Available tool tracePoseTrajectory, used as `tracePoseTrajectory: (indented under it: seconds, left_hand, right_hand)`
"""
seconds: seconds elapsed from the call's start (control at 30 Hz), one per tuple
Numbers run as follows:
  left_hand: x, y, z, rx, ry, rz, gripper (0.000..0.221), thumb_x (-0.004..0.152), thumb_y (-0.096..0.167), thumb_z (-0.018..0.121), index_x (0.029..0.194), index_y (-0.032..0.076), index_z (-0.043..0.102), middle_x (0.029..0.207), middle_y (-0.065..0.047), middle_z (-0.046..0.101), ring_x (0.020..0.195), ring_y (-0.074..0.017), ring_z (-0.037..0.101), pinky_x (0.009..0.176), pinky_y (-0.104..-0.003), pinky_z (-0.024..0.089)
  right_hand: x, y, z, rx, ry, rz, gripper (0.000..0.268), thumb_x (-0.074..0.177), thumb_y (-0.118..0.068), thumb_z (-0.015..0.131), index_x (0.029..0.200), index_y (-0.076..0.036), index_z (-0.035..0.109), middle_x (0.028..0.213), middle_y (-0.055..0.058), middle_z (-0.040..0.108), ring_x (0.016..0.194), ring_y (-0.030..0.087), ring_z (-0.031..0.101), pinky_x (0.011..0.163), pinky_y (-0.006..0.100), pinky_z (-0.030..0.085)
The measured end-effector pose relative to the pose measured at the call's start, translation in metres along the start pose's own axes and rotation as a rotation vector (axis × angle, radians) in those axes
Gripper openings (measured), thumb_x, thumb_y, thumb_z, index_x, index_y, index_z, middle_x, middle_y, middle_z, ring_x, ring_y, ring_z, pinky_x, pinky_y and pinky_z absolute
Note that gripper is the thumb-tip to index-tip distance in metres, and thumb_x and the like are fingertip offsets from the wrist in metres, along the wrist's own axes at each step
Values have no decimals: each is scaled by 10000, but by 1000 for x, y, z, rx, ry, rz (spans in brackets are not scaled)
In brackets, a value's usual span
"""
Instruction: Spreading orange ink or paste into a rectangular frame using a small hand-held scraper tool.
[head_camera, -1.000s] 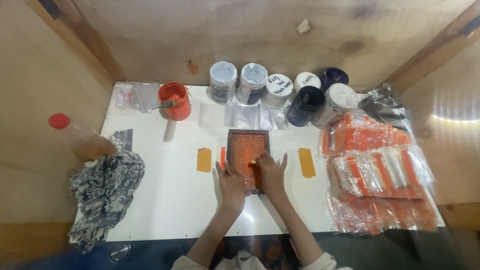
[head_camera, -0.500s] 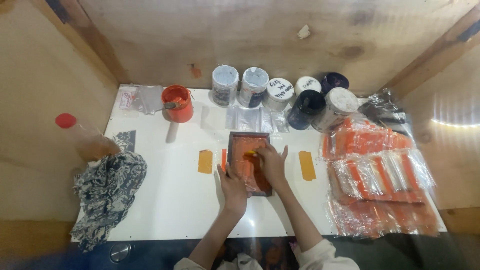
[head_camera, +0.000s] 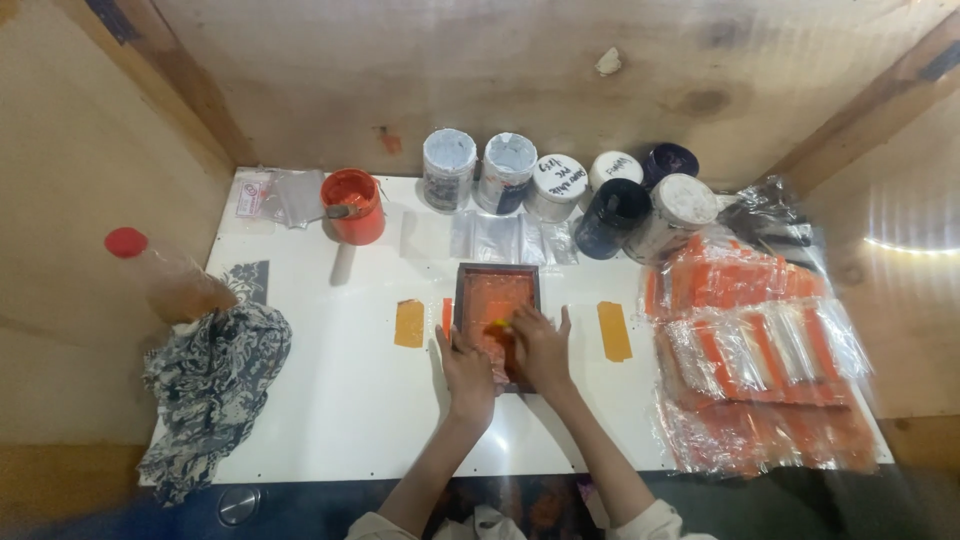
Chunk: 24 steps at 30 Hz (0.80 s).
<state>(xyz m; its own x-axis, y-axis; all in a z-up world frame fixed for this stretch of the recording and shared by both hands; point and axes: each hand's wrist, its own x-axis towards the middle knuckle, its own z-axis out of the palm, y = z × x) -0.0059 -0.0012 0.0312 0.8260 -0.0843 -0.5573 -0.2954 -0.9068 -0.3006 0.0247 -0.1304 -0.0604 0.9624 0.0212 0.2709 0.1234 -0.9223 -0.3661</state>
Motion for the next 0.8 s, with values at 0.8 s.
tracePoseTrajectory:
  seconds: [0.8]
  left_hand:
    - [18, 1, 9, 6, 56, 14, 740, 903, 672, 579, 1448, 180, 491, 1531, -78, 497, 1483, -235, 355, 1210, -668, -51]
  right_hand:
    - [8, -26, 12, -45, -68, -91, 300, 786, -3, 746, 1044, -155, 763, 975, 55, 777, 1205, 238, 622, 1147, 700, 151]
